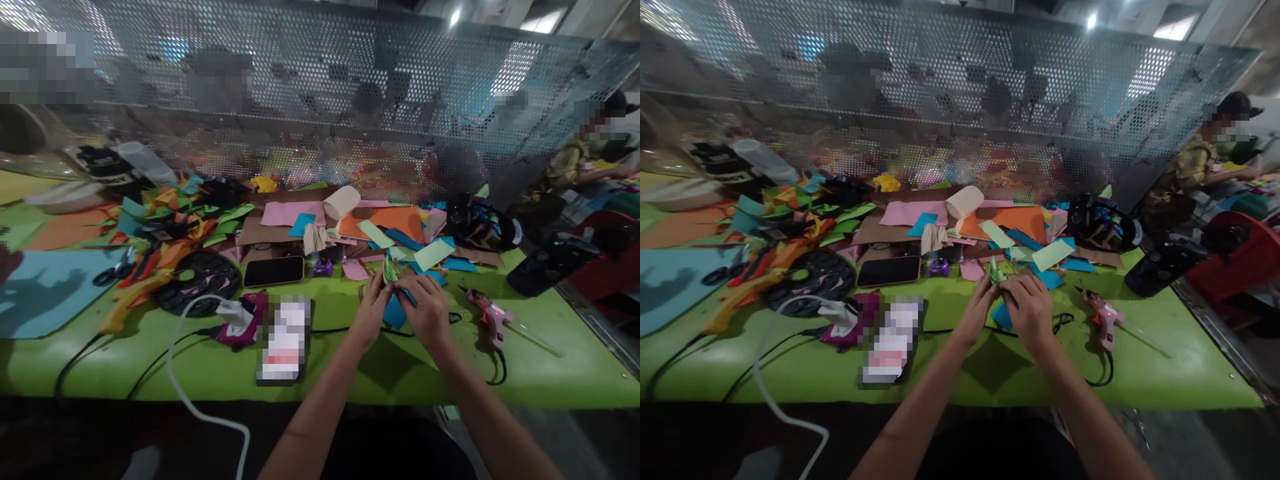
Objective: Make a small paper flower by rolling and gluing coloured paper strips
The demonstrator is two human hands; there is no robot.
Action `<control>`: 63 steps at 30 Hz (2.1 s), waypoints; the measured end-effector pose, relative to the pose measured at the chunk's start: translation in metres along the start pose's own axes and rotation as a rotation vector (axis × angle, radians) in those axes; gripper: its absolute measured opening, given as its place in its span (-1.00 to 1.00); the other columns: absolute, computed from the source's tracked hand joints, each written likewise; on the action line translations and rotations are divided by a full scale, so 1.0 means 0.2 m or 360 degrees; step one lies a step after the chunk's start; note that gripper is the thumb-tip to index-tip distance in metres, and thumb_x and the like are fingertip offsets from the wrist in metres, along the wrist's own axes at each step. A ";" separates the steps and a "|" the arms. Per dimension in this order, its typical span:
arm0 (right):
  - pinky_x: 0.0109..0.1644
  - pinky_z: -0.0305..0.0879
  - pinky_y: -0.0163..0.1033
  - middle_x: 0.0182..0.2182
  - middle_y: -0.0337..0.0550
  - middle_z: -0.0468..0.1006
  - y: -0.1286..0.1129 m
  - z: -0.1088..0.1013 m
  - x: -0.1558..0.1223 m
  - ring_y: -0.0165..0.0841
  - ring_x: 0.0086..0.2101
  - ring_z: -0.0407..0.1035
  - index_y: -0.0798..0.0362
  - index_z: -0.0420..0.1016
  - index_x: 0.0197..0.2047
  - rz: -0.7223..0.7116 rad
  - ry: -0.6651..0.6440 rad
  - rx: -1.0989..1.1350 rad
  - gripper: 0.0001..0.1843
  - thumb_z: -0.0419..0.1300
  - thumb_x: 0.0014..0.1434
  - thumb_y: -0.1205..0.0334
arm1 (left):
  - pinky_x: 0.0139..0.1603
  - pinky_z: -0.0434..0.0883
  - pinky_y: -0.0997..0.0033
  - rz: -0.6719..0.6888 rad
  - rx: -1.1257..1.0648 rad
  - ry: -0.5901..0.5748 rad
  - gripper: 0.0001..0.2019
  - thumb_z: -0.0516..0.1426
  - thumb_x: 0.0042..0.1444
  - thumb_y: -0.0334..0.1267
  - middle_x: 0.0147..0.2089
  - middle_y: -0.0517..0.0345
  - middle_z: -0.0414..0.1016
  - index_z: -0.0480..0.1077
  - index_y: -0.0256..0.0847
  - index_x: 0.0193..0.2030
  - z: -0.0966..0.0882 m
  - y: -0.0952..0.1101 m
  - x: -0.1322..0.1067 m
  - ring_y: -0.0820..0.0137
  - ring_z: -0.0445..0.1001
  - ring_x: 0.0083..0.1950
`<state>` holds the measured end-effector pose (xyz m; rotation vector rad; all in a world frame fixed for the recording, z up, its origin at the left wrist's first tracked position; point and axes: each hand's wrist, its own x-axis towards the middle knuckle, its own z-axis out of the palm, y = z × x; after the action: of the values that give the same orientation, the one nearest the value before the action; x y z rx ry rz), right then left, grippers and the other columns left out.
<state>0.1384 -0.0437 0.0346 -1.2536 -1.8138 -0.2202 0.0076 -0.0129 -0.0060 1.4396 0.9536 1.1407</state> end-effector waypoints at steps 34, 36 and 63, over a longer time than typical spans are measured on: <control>-0.12 0.42 -0.13 -0.28 -0.13 0.59 0.01 0.01 -0.05 -0.25 -0.22 0.47 -0.07 0.57 -0.15 0.0094 0.0044 0.0220 -0.84 0.19 0.29 0.34 | 0.17 0.33 0.28 -0.0310 -0.0876 -0.0088 -0.69 0.13 0.21 -0.04 0.07 0.09 0.48 0.44 -0.13 0.01 0.03 0.03 -0.01 0.29 0.39 0.10; -0.13 0.40 -0.13 -0.29 -0.13 0.59 0.01 0.02 -0.05 -0.25 -0.23 0.46 -0.05 0.56 -0.19 0.0074 0.0051 0.0191 -0.84 0.18 0.28 0.36 | 0.15 0.34 0.30 -0.0340 -0.0927 -0.0068 -0.71 0.16 0.18 -0.04 -0.02 0.12 0.50 0.45 -0.14 -0.05 0.03 0.02 -0.01 0.32 0.40 0.05; -0.10 0.42 -0.14 -0.25 -0.14 0.60 0.03 -0.01 -0.06 -0.27 -0.20 0.47 -0.06 0.60 -0.14 0.0232 0.0019 0.0416 -0.81 0.20 0.27 0.37 | -0.05 0.37 0.42 -0.0392 -0.0862 0.0090 -0.67 0.18 0.03 -0.27 -0.17 0.17 0.53 0.41 -0.14 -0.02 0.04 0.02 0.02 0.38 0.45 -0.13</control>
<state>0.1461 -0.0498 0.0259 -1.1879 -1.6706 0.0884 0.0162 -0.0118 -0.0009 0.8355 0.7567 1.1458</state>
